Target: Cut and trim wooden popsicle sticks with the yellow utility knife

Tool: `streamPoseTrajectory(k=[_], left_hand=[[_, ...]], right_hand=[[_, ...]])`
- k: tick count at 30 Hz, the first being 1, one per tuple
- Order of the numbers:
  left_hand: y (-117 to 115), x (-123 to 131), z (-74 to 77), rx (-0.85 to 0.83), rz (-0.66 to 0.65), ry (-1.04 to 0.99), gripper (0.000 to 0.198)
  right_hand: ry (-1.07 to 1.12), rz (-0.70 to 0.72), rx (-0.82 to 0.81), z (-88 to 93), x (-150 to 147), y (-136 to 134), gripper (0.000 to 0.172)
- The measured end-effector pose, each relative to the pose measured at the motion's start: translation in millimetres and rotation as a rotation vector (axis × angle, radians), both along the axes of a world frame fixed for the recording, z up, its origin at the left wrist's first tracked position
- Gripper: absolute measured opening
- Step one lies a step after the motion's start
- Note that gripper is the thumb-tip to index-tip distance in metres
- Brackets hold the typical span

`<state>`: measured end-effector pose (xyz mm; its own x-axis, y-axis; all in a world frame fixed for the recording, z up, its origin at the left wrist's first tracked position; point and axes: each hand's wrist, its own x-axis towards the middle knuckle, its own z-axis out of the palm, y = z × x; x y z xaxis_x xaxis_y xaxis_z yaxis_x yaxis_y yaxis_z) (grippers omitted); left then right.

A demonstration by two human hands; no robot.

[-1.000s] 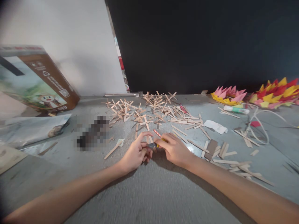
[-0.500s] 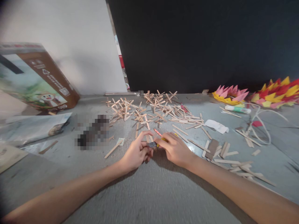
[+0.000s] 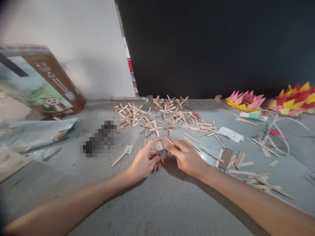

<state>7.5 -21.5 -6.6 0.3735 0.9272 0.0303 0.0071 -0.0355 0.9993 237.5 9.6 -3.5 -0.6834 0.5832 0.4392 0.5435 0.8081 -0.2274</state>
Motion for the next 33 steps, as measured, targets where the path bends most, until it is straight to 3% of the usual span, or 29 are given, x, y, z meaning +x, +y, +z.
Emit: streamPoseTrajectory(k=[6,13,25,33], left_hand=[[0.3,-0.5,-0.7,-0.002,-0.013,0.040,0.061],[-1.6,-1.5,3.1,0.013,0.006,0.028,0.051],[-0.5,-0.3,3.9,0.073,0.003,0.128,0.056],[-1.4,1.2,3.4,0.019,0.003,0.019,0.054]], right_hand=[[-0.014,0.002,-0.024,-2.7,-0.2,1.3,0.046],[0.027,-0.006,-0.036,-0.9,0.2,1.0,0.039],[-0.038,-0.010,-0.001,-5.7,-0.4,-0.3,0.047],[-0.001,0.001,0.012,-3.8,-0.1,0.3,0.039]])
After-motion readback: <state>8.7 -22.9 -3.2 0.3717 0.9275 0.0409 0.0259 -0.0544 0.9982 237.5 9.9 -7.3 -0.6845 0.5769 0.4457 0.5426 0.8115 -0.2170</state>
